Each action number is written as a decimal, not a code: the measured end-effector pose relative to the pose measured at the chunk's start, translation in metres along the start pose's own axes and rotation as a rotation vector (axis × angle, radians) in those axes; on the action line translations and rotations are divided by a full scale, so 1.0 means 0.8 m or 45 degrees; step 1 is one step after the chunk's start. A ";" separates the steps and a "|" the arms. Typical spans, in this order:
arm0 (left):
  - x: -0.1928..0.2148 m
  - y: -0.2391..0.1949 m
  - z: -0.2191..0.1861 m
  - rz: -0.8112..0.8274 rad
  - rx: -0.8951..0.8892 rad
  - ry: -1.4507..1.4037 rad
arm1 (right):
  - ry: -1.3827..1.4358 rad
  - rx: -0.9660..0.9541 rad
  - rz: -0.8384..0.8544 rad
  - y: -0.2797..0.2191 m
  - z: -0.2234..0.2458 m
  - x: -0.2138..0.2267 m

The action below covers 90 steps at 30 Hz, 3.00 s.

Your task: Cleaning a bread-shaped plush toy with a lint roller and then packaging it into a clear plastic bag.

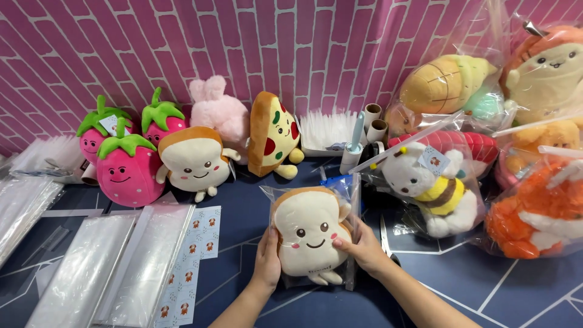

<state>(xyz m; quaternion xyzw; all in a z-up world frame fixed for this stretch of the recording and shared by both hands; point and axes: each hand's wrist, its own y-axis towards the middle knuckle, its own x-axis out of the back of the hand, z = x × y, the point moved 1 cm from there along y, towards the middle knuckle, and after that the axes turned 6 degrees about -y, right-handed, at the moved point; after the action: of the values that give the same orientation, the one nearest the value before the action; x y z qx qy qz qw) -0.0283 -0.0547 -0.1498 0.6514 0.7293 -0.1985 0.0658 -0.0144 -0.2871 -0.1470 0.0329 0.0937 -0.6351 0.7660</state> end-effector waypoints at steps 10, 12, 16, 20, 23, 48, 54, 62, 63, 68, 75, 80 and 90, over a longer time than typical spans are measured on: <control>0.006 0.001 -0.003 0.109 -0.039 -0.012 | -0.002 0.090 0.069 0.001 -0.004 0.001; 0.004 0.000 -0.008 0.033 0.046 -0.035 | -0.044 0.111 0.110 0.001 0.000 -0.001; 0.011 0.006 0.003 0.116 -0.020 -0.047 | -0.031 0.116 0.110 -0.003 0.004 -0.003; 0.010 0.006 0.002 0.005 0.058 -0.049 | -0.355 0.132 0.027 -0.012 0.023 0.005; 0.012 0.009 0.004 -0.059 0.104 -0.123 | -0.749 0.443 -0.281 -0.025 0.049 0.041; 0.016 0.011 0.015 -0.065 0.066 -0.154 | -1.326 0.658 -1.329 -0.033 0.109 0.185; 0.011 0.009 0.007 -0.071 0.106 -0.138 | -1.719 0.837 -1.496 -0.022 0.086 0.191; 0.011 0.007 0.005 -0.080 0.126 -0.127 | -1.838 0.946 -1.455 -0.030 0.083 0.181; 0.011 0.007 0.006 -0.082 0.125 -0.105 | -1.864 1.047 -1.421 -0.034 0.083 0.179; 0.010 0.008 0.005 -0.044 0.116 -0.125 | -1.840 1.071 -1.340 -0.032 0.071 0.200; 0.003 -0.002 -0.008 -0.152 0.172 -0.028 | -1.575 0.687 -1.383 -0.015 0.040 0.237; 0.000 -0.001 -0.008 -0.149 0.160 -0.041 | -1.535 0.930 -1.356 -0.014 0.047 0.240; 0.011 0.010 0.023 0.111 -0.197 -0.007 | -1.596 1.273 -1.535 0.001 0.037 0.281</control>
<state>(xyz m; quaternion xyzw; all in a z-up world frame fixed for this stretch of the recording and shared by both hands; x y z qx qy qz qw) -0.0247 -0.0531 -0.1715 0.6749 0.7133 -0.1402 0.1264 0.0290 -0.5093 -0.1599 -0.0427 -0.6034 -0.7863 0.1258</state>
